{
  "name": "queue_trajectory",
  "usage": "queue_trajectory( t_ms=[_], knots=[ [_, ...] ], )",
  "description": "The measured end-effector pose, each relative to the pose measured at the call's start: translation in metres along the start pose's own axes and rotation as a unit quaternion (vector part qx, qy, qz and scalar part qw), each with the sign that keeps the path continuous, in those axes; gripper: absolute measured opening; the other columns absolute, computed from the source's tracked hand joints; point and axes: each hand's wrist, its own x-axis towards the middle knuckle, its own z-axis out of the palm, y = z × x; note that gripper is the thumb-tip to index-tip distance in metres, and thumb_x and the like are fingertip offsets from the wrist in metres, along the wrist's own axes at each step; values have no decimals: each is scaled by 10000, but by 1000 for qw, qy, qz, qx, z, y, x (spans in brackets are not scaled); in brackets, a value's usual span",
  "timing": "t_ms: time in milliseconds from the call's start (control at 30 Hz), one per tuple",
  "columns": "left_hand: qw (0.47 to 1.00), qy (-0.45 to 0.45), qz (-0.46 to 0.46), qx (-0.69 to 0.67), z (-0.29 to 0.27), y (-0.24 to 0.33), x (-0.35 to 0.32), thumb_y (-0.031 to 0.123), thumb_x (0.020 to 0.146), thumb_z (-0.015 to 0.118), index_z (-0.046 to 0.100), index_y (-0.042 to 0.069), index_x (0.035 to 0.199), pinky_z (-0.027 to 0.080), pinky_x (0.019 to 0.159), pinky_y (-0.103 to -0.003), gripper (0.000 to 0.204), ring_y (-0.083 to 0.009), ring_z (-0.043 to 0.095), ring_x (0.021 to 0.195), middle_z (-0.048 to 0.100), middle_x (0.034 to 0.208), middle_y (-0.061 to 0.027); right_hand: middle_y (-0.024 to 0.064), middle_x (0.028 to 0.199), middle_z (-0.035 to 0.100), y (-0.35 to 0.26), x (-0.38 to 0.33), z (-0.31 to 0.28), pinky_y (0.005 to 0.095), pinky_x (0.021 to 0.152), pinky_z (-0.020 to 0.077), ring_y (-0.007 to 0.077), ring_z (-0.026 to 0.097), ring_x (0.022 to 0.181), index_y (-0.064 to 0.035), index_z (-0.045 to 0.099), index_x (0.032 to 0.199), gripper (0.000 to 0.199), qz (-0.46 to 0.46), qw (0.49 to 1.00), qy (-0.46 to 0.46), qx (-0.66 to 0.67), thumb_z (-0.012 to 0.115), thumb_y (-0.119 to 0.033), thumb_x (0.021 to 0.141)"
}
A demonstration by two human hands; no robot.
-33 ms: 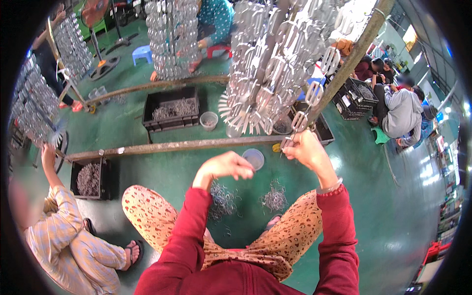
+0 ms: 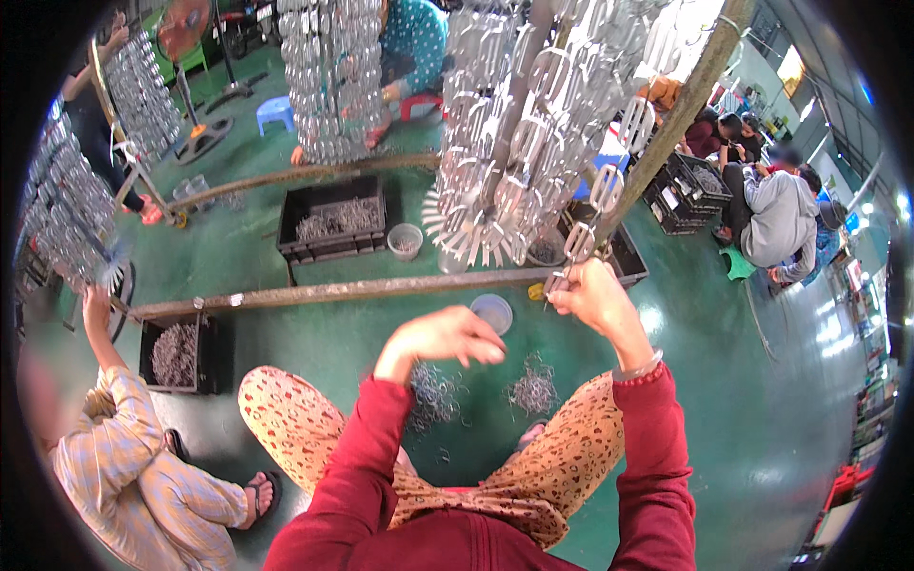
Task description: The person sits on the floor and repeatedly picks up small metal hooks from a pile, then attaches them to a vertical rack of metal hangers. The person continues this repetitive assembly process for the duration of the clip.
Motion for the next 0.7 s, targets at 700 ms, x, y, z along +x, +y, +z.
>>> queue_trajectory(
  t_ms=[700],
  knots=[
    [693,591,139,388,-51,156,63,126,861,546,614,-34,771,485,602,-459,195,-396,611,638,591,651,-245,147,572,624,3,4,13,340,524,485,209,625,510,49,664,714,167,-120,989,61,-56,712,-110,717]
  ],
)
